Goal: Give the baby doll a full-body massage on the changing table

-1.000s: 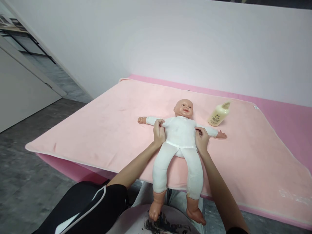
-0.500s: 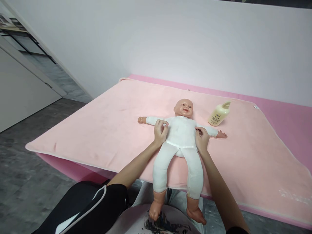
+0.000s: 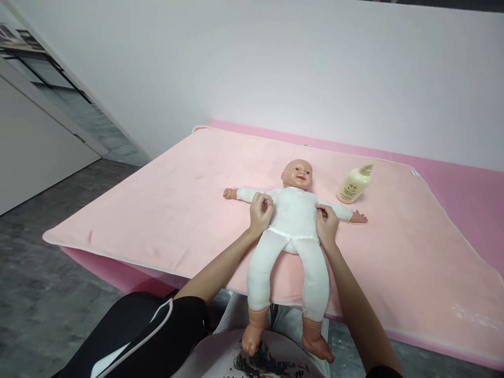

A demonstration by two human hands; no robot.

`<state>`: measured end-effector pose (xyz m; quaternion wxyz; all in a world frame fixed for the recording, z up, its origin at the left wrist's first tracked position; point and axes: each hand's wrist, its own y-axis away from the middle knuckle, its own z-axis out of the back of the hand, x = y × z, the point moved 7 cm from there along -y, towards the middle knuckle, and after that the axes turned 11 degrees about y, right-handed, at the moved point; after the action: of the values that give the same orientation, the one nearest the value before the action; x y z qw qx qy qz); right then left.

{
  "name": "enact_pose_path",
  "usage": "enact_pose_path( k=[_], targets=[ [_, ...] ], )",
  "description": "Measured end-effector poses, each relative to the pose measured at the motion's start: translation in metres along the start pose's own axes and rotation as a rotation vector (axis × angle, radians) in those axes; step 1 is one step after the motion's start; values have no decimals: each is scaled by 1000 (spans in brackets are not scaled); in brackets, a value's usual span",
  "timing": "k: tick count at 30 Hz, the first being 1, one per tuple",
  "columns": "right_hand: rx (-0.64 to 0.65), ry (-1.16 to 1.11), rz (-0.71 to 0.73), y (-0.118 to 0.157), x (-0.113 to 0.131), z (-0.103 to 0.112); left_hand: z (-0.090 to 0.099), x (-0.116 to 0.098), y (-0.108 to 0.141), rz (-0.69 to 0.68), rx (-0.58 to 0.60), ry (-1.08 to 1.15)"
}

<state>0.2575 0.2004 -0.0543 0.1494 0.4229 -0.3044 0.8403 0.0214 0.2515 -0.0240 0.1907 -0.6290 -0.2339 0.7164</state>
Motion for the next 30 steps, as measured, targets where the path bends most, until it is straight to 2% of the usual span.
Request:
enact_pose_path(
  k=[13,21,30],
  targets=[
    [-1,-10,0,0,-3,-1,-1,7,0,34,13,34],
    [1,1,4,0,-1,-1,1,5,1,14,-24,69],
    [6,-14,-6,0,-3,-2,0,18,3,76,-40,171]
  ],
)
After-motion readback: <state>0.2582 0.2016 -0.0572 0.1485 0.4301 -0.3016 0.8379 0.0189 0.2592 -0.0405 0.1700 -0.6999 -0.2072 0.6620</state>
